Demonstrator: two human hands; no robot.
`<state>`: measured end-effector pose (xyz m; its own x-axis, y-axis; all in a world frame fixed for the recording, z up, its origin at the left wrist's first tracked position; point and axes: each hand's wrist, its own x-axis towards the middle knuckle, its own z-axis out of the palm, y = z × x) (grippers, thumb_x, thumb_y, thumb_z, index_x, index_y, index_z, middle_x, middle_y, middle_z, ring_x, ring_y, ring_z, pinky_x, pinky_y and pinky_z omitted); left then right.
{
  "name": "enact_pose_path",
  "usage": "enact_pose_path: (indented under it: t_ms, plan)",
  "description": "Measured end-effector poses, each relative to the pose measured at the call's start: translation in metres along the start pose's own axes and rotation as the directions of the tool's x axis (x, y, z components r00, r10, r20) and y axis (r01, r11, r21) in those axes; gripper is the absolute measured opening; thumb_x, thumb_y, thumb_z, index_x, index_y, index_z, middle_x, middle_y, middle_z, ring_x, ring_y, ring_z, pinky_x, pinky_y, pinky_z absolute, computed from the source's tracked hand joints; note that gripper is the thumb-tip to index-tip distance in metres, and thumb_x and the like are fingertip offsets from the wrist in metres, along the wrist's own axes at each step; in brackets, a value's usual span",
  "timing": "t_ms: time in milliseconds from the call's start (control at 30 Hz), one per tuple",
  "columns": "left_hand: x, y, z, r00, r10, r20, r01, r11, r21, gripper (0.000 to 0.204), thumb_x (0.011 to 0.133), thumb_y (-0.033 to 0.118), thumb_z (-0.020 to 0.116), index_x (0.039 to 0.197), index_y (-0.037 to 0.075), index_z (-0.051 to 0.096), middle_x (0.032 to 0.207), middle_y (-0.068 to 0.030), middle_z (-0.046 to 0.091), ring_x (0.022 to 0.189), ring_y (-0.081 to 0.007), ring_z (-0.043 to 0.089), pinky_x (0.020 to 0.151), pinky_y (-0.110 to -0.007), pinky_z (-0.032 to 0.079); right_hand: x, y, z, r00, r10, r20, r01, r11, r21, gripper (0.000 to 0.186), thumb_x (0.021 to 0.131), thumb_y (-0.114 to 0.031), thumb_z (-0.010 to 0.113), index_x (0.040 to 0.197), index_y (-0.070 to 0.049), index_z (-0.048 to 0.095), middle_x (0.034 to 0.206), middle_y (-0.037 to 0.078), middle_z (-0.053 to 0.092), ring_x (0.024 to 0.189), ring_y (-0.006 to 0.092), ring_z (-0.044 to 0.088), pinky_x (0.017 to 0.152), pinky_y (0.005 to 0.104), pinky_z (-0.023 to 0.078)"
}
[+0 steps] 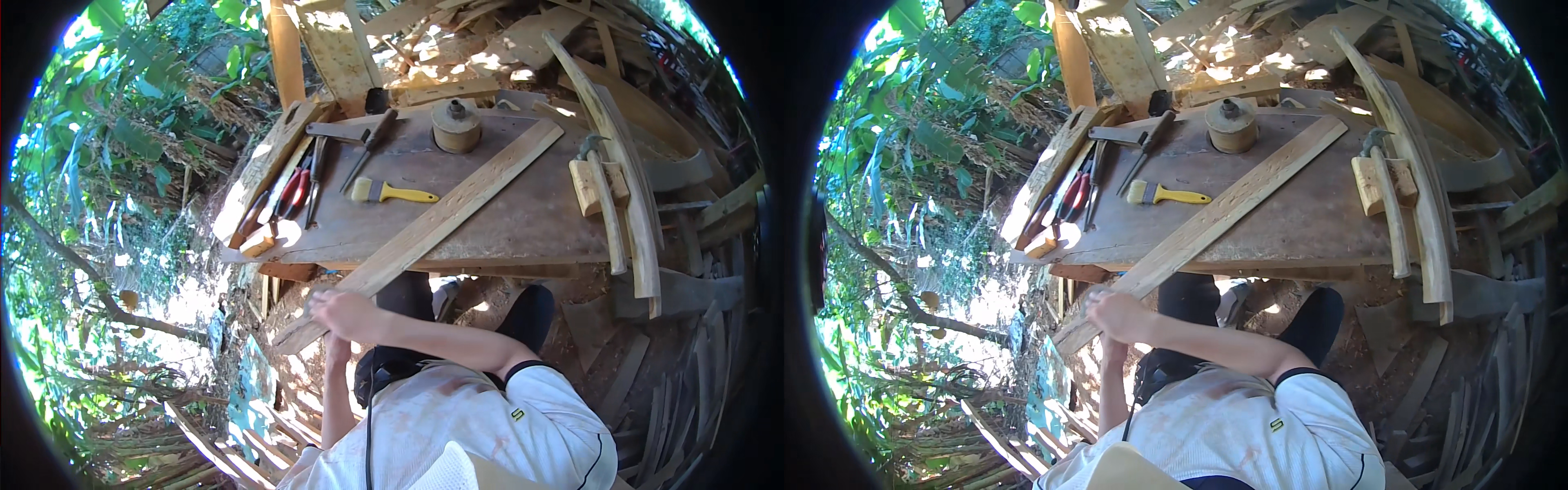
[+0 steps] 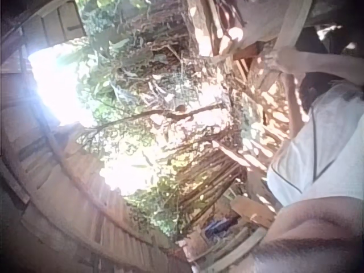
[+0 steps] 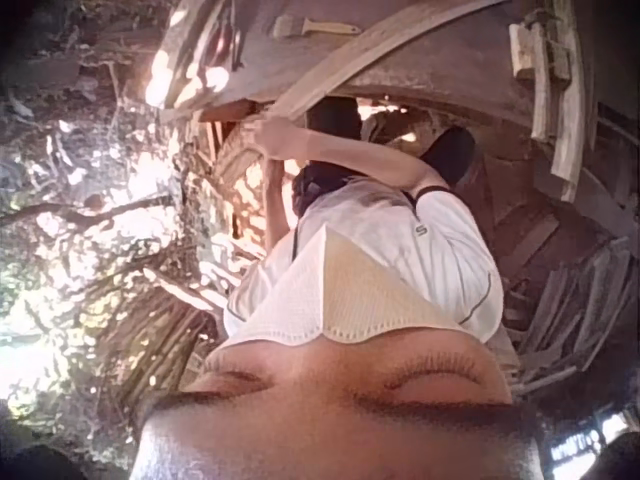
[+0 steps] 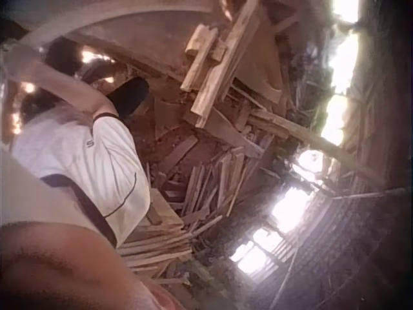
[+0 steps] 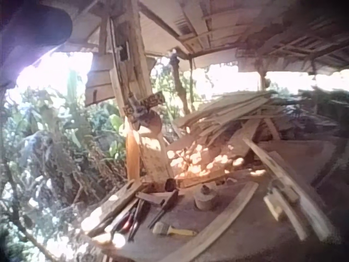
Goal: The person smooths a long wooden plank by hand, then uses a yellow brush to sweep the surface and a small container to apply a finish. The person repeatedly brushes the plank and the workbench, handling the plank and tools throughout the sequence.
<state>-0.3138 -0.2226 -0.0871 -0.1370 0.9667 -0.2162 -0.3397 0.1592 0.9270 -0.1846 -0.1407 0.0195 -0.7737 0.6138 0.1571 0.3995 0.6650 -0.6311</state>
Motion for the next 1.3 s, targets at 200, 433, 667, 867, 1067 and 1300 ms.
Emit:
enact_pose_path:
  t_ms: [200,433,667,867,1067,1300]
  plan:
    - [0.007,-0.02,0.0,0.971,0.229,-0.07,-0.219,0.967,0.127,0.046,0.105,0.028,0.059,0.14,-0.001,0.053,0.139,-0.0094,0.059,0.125,-0.0198,0.058,0.108,-0.037,0.047,-0.002,-0.035,0.022,0.978,-0.162,-0.134,0.101,0.921,-0.378,0.022,0.087,-0.012,0.063,0.106,-0.005,0.072,0.116,0.009,0.07,0.115,0.0243,0.067,0.095,0.037,0.056]
    - [0.013,0.02,0.037,0.992,-0.037,-0.122,0.033,0.999,-0.036,0.029,0.102,0.015,0.063,0.124,-0.003,0.061,0.104,-0.016,0.072,0.088,-0.0222,0.073,0.077,-0.035,0.06,-0.095,0.122,-0.112,0.886,0.109,-0.451,-0.247,0.934,-0.258,0.019,0.096,-0.011,0.059,0.11,-0.004,0.07,0.114,0.011,0.071,0.104,0.0298,0.071,0.092,0.0432,0.058]
    - [0.014,0.022,0.041,0.985,0.003,-0.17,-0.02,0.995,-0.1,0.027,0.102,0.013,0.062,0.122,-0.005,0.061,0.095,-0.0168,0.075,0.074,-0.0193,0.072,0.075,-0.033,0.06,-0.192,0.209,-0.228,0.582,0.322,-0.746,-0.722,0.627,-0.292,0.019,0.099,-0.009,0.054,0.111,-0.002,0.067,0.116,0.017,0.07,0.108,0.0341,0.07,0.083,0.0449,0.062]
    - [0.006,0.043,0.001,0.945,0.041,-0.325,-0.101,0.981,-0.168,0.025,0.1,0.014,0.065,0.116,-0.004,0.059,0.089,-0.0136,0.074,0.073,-0.0187,0.072,0.076,-0.034,0.062,-0.159,0.187,-0.188,0.637,0.173,-0.751,-0.531,0.805,-0.265,0.018,0.101,-0.012,0.053,0.092,-0.001,0.064,0.096,0.019,0.07,0.094,0.0375,0.071,0.072,0.0493,0.061]
    - [0.007,0.044,-0.008,0.948,0.034,-0.316,-0.106,0.971,-0.215,0.023,0.101,0.014,0.064,0.117,-0.003,0.059,0.09,-0.013,0.074,0.074,-0.0178,0.073,0.075,-0.034,0.063,-0.172,0.224,-0.227,0.421,0.417,-0.805,-0.824,0.548,-0.147,0.023,0.103,-0.015,0.053,0.092,0.0,0.066,0.092,0.02,0.07,0.089,0.0383,0.072,0.075,0.0485,0.061]
    - [0.011,0.043,-0.036,0.947,0.043,-0.318,-0.126,0.961,-0.248,0.022,0.101,0.014,0.063,0.119,0.002,0.058,0.091,-0.0078,0.073,0.078,-0.0179,0.073,0.076,-0.037,0.062,-0.188,0.234,-0.248,0.512,0.357,-0.781,-0.803,0.522,-0.288,0.016,0.099,-0.01,0.054,0.098,0.0,0.066,0.097,0.021,0.068,0.088,0.0363,0.072,0.07,0.0422,0.062]
